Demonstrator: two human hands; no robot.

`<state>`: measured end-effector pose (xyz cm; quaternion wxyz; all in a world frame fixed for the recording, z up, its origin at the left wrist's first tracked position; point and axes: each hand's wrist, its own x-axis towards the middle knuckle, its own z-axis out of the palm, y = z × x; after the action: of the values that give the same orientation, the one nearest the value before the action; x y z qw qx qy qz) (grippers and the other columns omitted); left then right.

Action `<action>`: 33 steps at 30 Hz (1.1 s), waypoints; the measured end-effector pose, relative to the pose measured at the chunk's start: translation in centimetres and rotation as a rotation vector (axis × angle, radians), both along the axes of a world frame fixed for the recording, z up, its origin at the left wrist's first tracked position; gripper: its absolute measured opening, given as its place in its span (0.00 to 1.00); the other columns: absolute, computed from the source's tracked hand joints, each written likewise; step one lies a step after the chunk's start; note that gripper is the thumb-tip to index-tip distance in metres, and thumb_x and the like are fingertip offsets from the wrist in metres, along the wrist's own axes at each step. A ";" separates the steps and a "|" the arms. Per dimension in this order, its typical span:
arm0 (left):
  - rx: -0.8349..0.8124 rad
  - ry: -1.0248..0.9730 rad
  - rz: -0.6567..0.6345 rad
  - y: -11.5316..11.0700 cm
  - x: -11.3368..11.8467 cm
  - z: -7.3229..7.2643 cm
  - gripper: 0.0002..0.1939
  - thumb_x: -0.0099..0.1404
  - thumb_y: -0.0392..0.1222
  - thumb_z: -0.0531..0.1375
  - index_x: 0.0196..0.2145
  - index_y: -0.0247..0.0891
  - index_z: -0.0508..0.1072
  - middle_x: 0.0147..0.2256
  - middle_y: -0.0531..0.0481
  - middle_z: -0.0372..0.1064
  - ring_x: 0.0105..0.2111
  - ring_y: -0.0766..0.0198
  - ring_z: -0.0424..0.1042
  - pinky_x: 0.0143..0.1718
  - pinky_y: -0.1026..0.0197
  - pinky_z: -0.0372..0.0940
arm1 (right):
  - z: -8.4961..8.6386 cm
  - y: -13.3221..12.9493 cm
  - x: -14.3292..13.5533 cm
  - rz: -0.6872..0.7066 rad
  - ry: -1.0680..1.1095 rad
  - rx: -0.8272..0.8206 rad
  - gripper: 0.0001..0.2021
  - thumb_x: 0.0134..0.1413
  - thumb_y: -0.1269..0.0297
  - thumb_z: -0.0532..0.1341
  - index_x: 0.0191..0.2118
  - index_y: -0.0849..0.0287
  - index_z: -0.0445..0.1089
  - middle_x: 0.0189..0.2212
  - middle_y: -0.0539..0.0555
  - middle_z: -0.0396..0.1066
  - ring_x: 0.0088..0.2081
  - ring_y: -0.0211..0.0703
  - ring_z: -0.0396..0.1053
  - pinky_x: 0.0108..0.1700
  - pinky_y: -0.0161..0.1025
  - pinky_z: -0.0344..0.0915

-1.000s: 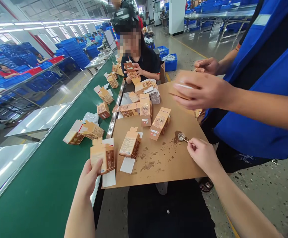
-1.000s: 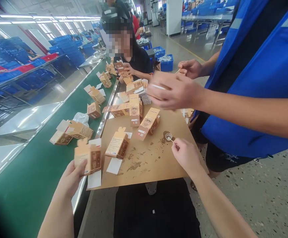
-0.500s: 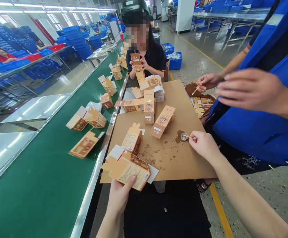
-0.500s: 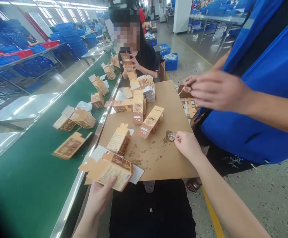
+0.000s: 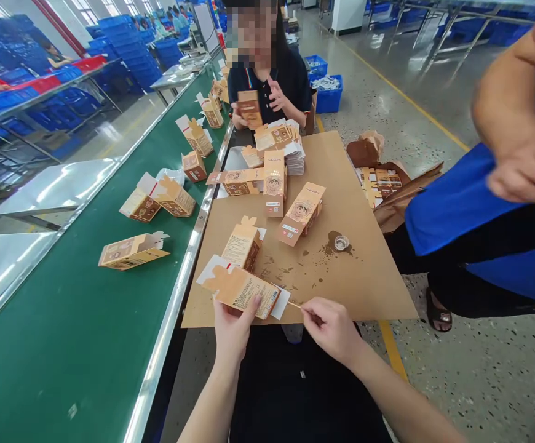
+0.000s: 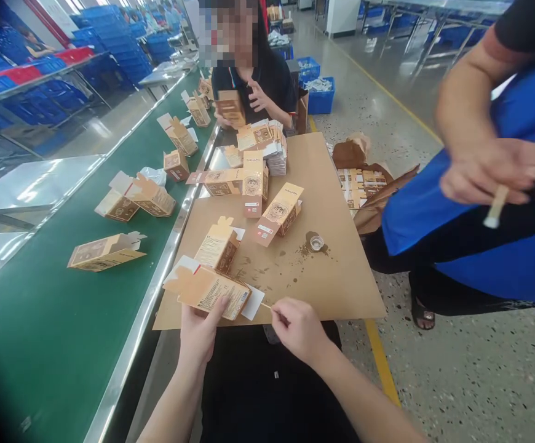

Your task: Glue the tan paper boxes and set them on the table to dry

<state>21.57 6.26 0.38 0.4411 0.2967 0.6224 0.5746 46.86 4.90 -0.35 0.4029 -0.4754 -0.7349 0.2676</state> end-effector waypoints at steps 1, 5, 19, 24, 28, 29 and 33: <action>0.001 0.008 0.002 0.0 0.1 0.1 0.46 0.52 0.61 0.90 0.59 0.42 0.78 0.59 0.36 0.87 0.61 0.41 0.88 0.74 0.35 0.75 | -0.4 -0.1 -0.7 0.021 -0.015 -0.005 0.16 0.74 0.75 0.61 0.32 0.51 0.71 0.25 0.45 0.71 0.27 0.38 0.68 0.34 0.36 0.64; -0.012 0.034 -0.001 -0.1 0.3 0.3 0.46 0.52 0.62 0.90 0.59 0.42 0.77 0.59 0.36 0.86 0.64 0.38 0.87 0.74 0.35 0.75 | -1.2 0.4 -1.4 0.096 -0.097 -0.002 0.18 0.70 0.78 0.59 0.29 0.50 0.63 0.25 0.44 0.67 0.27 0.39 0.65 0.34 0.37 0.61; 0.055 0.482 0.061 -2.4 3.6 -0.3 0.47 0.55 0.59 0.87 0.63 0.45 0.71 0.58 0.38 0.81 0.64 0.36 0.84 0.67 0.38 0.80 | -0.2 -1.4 3.0 -0.196 0.118 -0.092 0.16 0.76 0.65 0.62 0.32 0.51 0.76 0.25 0.47 0.73 0.25 0.39 0.69 0.30 0.36 0.69; 0.023 0.514 0.041 -2.4 3.8 -0.2 0.46 0.52 0.56 0.87 0.59 0.46 0.69 0.56 0.40 0.81 0.59 0.38 0.86 0.64 0.38 0.82 | 0.0 -2.3 3.4 -0.226 0.129 -0.122 0.15 0.76 0.64 0.63 0.32 0.50 0.77 0.24 0.48 0.75 0.24 0.40 0.70 0.30 0.38 0.72; 0.022 0.540 0.058 -2.2 3.5 -0.8 0.42 0.53 0.56 0.87 0.54 0.47 0.68 0.53 0.41 0.82 0.55 0.40 0.87 0.60 0.39 0.83 | 0.4 -2.8 3.6 -0.233 0.128 -0.133 0.16 0.77 0.63 0.62 0.33 0.49 0.77 0.24 0.49 0.76 0.24 0.43 0.72 0.31 0.39 0.74; 0.024 0.544 0.063 -2.0 3.6 -1.0 0.42 0.52 0.56 0.86 0.53 0.48 0.67 0.52 0.40 0.83 0.54 0.40 0.88 0.59 0.39 0.83 | 0.4 -2.8 3.6 -0.234 0.125 -0.138 0.16 0.78 0.62 0.62 0.33 0.49 0.77 0.24 0.49 0.75 0.24 0.43 0.72 0.31 0.40 0.74; 0.031 0.544 0.074 -1.2 4.0 -1.4 0.40 0.52 0.60 0.85 0.50 0.49 0.67 0.48 0.40 0.84 0.50 0.38 0.89 0.52 0.40 0.85 | 0.6 -2.6 3.6 -0.224 0.125 -0.124 0.17 0.78 0.59 0.63 0.31 0.48 0.75 0.23 0.49 0.74 0.23 0.44 0.71 0.29 0.41 0.74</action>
<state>25.54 5.10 -0.97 0.2317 0.4239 0.7194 0.4990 50.48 2.30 0.23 0.4450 -0.5610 -0.6328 0.2947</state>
